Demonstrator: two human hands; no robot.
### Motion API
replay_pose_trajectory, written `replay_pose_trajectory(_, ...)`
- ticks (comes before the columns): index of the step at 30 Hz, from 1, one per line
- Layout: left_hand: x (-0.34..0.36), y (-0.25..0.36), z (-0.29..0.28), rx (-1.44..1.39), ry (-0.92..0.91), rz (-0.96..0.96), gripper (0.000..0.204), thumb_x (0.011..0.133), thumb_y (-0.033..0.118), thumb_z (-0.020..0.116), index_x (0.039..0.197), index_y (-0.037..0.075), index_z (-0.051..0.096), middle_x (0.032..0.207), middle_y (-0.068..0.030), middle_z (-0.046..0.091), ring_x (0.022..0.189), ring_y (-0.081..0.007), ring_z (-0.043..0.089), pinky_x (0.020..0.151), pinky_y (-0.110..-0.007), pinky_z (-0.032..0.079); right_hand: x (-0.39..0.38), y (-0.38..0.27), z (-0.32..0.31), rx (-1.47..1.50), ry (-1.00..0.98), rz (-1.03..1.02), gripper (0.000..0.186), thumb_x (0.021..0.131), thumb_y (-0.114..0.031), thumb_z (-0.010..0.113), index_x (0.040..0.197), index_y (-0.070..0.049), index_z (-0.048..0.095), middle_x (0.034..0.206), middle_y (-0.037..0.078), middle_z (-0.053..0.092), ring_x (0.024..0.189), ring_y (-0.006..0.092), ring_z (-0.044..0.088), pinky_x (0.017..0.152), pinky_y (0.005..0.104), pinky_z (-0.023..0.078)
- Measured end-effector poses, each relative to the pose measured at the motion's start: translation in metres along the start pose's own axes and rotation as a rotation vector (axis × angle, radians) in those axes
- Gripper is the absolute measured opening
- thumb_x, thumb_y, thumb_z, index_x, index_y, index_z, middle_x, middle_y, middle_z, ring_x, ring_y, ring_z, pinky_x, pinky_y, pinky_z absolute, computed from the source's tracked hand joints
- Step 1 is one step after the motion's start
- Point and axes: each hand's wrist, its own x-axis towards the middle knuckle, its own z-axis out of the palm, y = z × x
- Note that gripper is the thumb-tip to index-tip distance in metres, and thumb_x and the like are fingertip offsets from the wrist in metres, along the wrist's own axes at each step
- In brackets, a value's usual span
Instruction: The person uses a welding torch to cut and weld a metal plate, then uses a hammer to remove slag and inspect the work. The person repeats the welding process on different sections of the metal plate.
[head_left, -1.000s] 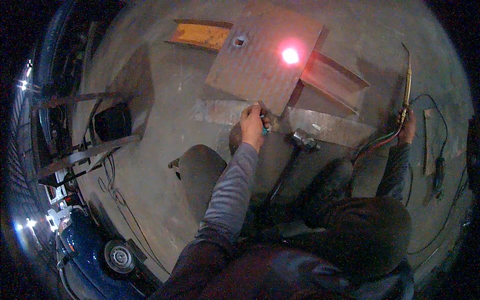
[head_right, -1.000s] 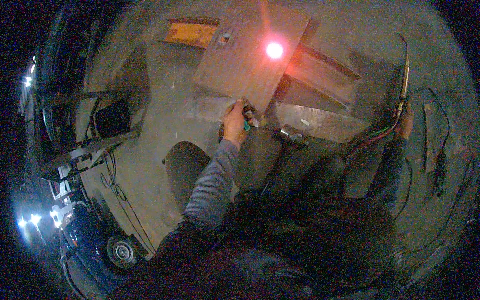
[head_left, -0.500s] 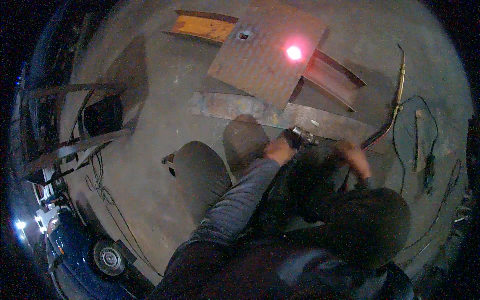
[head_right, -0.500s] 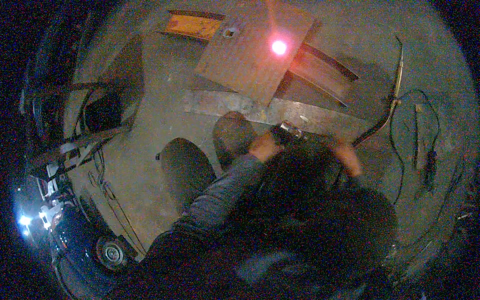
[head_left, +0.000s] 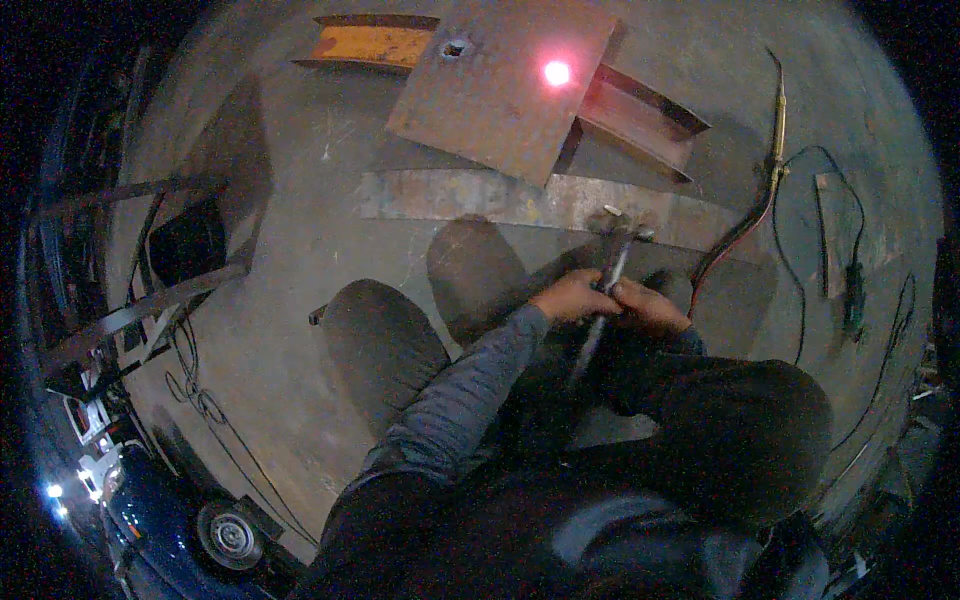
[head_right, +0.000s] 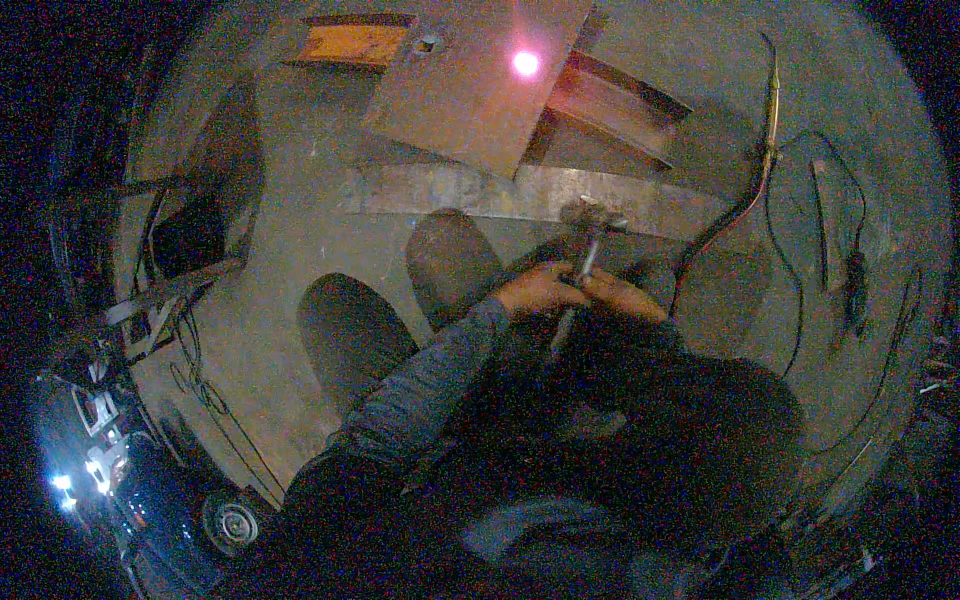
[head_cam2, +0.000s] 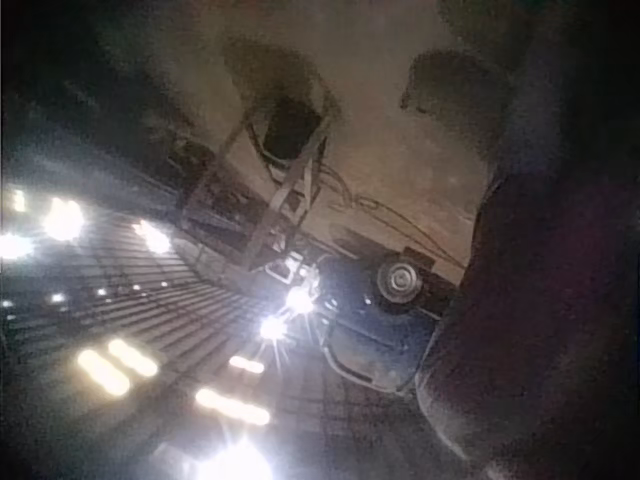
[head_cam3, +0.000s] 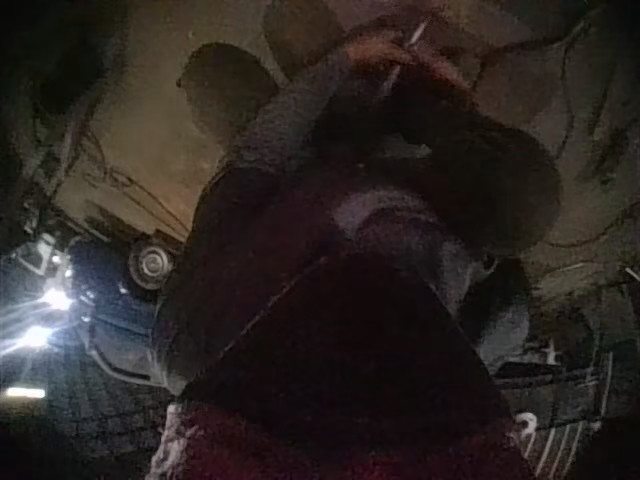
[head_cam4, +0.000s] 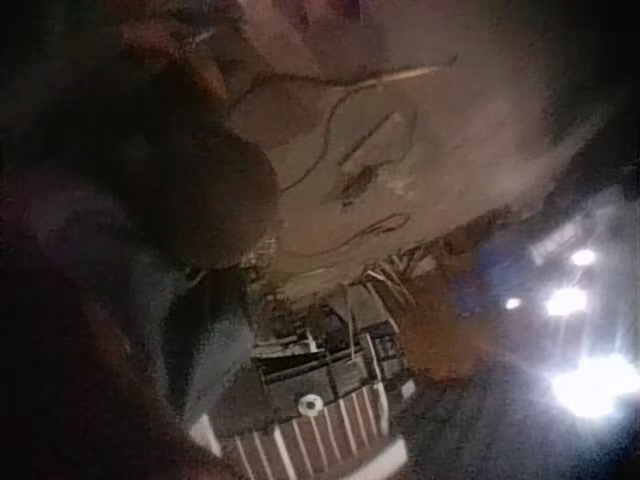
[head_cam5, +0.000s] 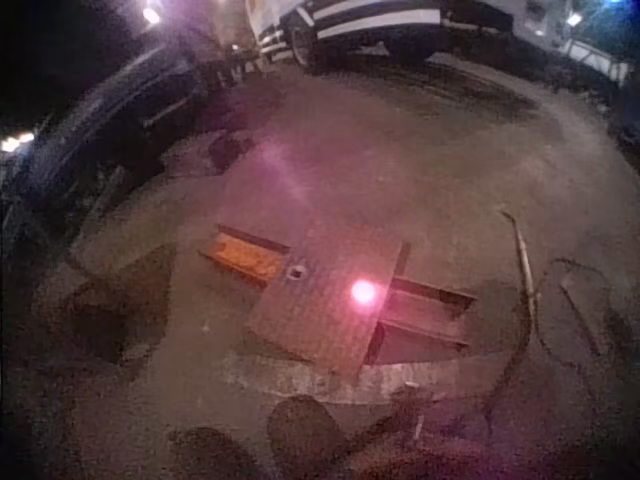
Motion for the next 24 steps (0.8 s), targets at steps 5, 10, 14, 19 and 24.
replay_pose_trajectory(5, 0.006, 0.025, 0.001, 0.319, 0.002, 0.203, 0.044, 0.083, 0.028, 0.079, 0.119, 0.005, 0.067, 0.105, -0.0098, 0.072, 0.096, -0.0221, 0.067, 0.089, -0.037, 0.053, -0.021, -0.058, 0.042, -0.265, 0.266, -0.243, 0.038, 0.1, -0.026, 0.059, 0.129, -0.001, 0.056, 0.101, 0.006, 0.07, 0.089, 0.0177, 0.065, 0.079, 0.0305, 0.052)
replay_pose_trajectory(10, -0.006, 0.048, -0.072, 0.049, 0.45, -0.062, 0.034, 0.094, 0.034, 0.067, 0.113, 0.006, 0.07, 0.094, -0.0085, 0.072, 0.076, -0.0189, 0.066, 0.068, -0.035, 0.054, -0.039, -0.157, 0.042, -0.412, 0.461, -0.512, 0.024, 0.095, -0.017, 0.063, 0.112, -0.002, 0.055, 0.086, 0.008, 0.066, 0.067, 0.0168, 0.063, 0.06, 0.0299, 0.053)
replay_pose_trajectory(14, -0.003, 0.042, -0.112, -0.608, 0.891, 0.223, 0.026, 0.094, 0.028, 0.067, 0.101, 0.003, 0.063, 0.084, -0.0082, 0.066, 0.062, -0.0158, 0.059, 0.051, -0.033, 0.046, -0.052, -0.216, 0.054, -0.341, 0.379, -0.584, 0.038, 0.094, -0.018, 0.063, 0.127, -0.004, 0.051, 0.08, 0.004, 0.061, 0.058, 0.0136, 0.059, 0.048, 0.0267, 0.048)
replay_pose_trajectory(19, 0.019, 0.044, -0.114, -0.72, 0.939, 0.28, 0.025, 0.093, 0.025, 0.069, 0.096, 0.003, 0.057, 0.077, -0.0065, 0.061, 0.056, -0.0143, 0.056, 0.046, -0.032, 0.042, -0.047, -0.207, 0.086, -0.191, 0.144, -0.449, 0.06, 0.092, -0.018, 0.064, 0.146, -0.01, 0.04, 0.079, 0.004, 0.059, 0.051, 0.012, 0.053, 0.04, 0.0275, 0.044)
replay_pose_trajectory(24, 0.03, 0.046, -0.115, -0.626, 1.001, 0.267, 0.026, 0.094, 0.027, 0.068, 0.096, 0.002, 0.06, 0.075, -0.006, 0.062, 0.056, -0.014, 0.056, 0.046, -0.032, 0.044, -0.01, -0.228, 0.067, -0.496, 0.303, -0.543, 0.072, 0.092, -0.014, 0.063, 0.157, -0.01, 0.032, 0.081, 0.003, 0.058, 0.054, 0.0124, 0.055, 0.047, 0.0284, 0.049)
